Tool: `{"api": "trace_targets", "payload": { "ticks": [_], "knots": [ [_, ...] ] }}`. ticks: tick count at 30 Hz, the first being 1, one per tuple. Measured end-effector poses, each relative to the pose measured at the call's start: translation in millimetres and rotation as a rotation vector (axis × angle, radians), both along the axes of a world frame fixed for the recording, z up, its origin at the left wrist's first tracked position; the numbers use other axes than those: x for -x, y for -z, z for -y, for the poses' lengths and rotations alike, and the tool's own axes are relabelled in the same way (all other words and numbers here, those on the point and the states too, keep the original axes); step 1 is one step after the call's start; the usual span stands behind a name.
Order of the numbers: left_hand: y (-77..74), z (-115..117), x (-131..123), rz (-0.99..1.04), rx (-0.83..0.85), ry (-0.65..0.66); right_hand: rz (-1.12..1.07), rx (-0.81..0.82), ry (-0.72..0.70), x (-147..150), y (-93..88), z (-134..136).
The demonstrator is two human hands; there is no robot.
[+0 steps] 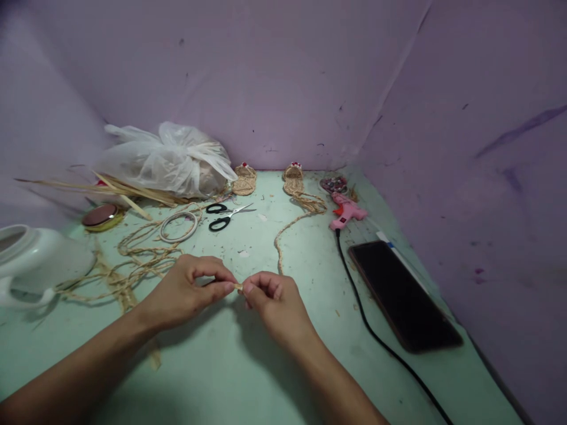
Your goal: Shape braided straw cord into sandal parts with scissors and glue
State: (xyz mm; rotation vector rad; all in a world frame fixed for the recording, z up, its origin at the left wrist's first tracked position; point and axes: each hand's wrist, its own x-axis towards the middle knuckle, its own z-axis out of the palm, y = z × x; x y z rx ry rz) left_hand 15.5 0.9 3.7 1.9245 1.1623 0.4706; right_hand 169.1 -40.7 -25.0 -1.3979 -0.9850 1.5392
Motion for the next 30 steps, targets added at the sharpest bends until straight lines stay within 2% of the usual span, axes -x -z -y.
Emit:
{"api": "trace_targets", "payload": {
  "ticks": [4, 8, 13, 18, 22, 26, 30],
  "knots": [
    [1.5, 2.3, 0.2, -0.063, 0.081, -0.064, 0.004, -0.014, -0.029, 0.4, -1.5, 1.1],
    [1.3, 5.5, -1.2, -0.088, 0.092, -0.071, -0.119, 0.087, -0.035, -0.2, 0.9, 2.4],
    [-2.0, 4.5, -0.1, -0.053, -0.047, 0.077, -0.301, 0.233, -0.074, -2.2, 3.0, 1.7],
    [-6.5, 3.2, 2.6, 0.008, -0.097, 0.228, -0.426, 0.353, -0.137, -5.0, 5.5, -0.2],
    [-10.8, 6.4, 4.3, -0.015, -0.273, 0.341, -0.454, 0.377, -0.191, -7.2, 8.3, -0.8],
    [-7.7, 9.8, 6.8, -0.062, -0.46, 0.385, -0.472, 0.378, -0.222, -7.8, 9.6, -0.5],
    [-3.6, 10.7, 7.3, -0.067, -0.48, 0.398, -0.472, 0.34, -0.248, -6.7, 9.6, 0.4]
  ]
}}
